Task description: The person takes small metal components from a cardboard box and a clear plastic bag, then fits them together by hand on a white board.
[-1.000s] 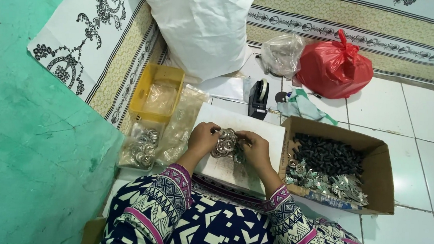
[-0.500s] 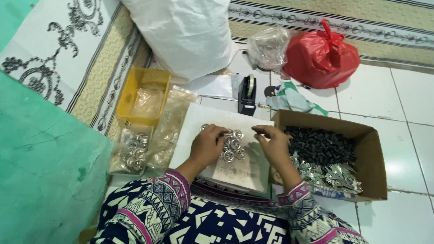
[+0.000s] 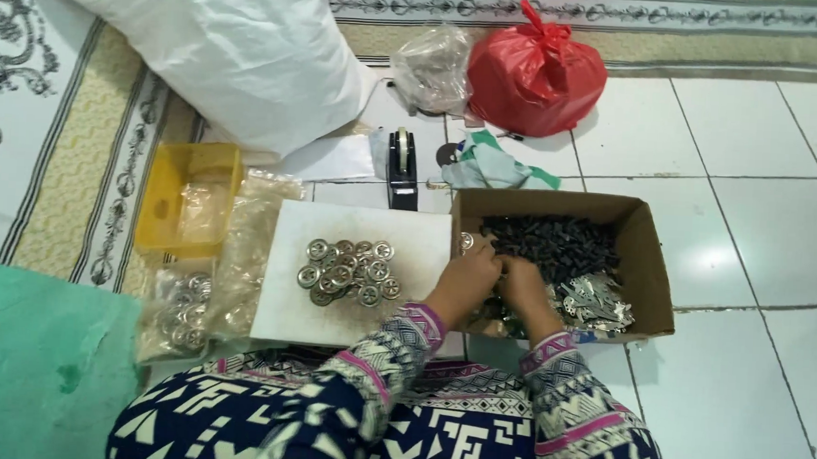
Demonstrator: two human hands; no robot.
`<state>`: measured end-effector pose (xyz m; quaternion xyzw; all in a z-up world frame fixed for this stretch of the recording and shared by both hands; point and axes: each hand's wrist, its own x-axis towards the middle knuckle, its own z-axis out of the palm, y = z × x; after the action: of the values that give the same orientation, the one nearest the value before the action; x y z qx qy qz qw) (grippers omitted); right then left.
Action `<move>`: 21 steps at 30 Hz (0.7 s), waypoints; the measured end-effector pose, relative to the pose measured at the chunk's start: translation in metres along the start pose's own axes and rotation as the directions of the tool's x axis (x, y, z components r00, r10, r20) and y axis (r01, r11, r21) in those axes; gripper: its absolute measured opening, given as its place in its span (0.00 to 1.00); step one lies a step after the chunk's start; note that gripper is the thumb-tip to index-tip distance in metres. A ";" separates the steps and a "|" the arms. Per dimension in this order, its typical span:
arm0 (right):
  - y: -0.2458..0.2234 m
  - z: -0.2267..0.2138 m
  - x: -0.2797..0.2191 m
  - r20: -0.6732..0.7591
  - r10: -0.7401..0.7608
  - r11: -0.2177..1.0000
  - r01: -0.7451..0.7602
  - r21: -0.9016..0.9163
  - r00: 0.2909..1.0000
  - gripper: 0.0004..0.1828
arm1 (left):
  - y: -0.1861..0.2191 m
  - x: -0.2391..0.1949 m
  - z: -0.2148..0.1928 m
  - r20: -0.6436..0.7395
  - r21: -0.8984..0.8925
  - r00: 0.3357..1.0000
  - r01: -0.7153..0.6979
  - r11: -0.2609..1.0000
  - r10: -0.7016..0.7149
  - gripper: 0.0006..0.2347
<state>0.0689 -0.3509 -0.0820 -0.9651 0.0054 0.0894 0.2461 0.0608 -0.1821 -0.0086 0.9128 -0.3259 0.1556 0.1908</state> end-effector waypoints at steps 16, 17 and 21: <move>-0.010 0.000 0.015 0.054 -0.083 0.993 0.088 -0.082 0.995 0.15 | -0.020 -0.016 0.175 0.467 0.532 0.827 0.021 0.847 -0.313 0.03; -0.006 0.002 0.018 0.058 -0.080 0.995 0.083 -0.051 0.995 0.15 | -0.023 -0.018 0.185 0.404 0.516 0.865 0.053 0.855 -0.298 0.04; 0.008 0.001 0.022 0.016 -0.054 0.997 0.053 0.052 0.998 0.19 | -0.026 -0.025 0.215 0.029 0.369 0.967 0.225 0.902 -0.253 0.01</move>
<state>0.0895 -0.3568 -0.0909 -0.9575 -0.0204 0.0912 0.2730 0.0937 -0.2462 -0.2141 0.9704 -0.1843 0.1539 0.0240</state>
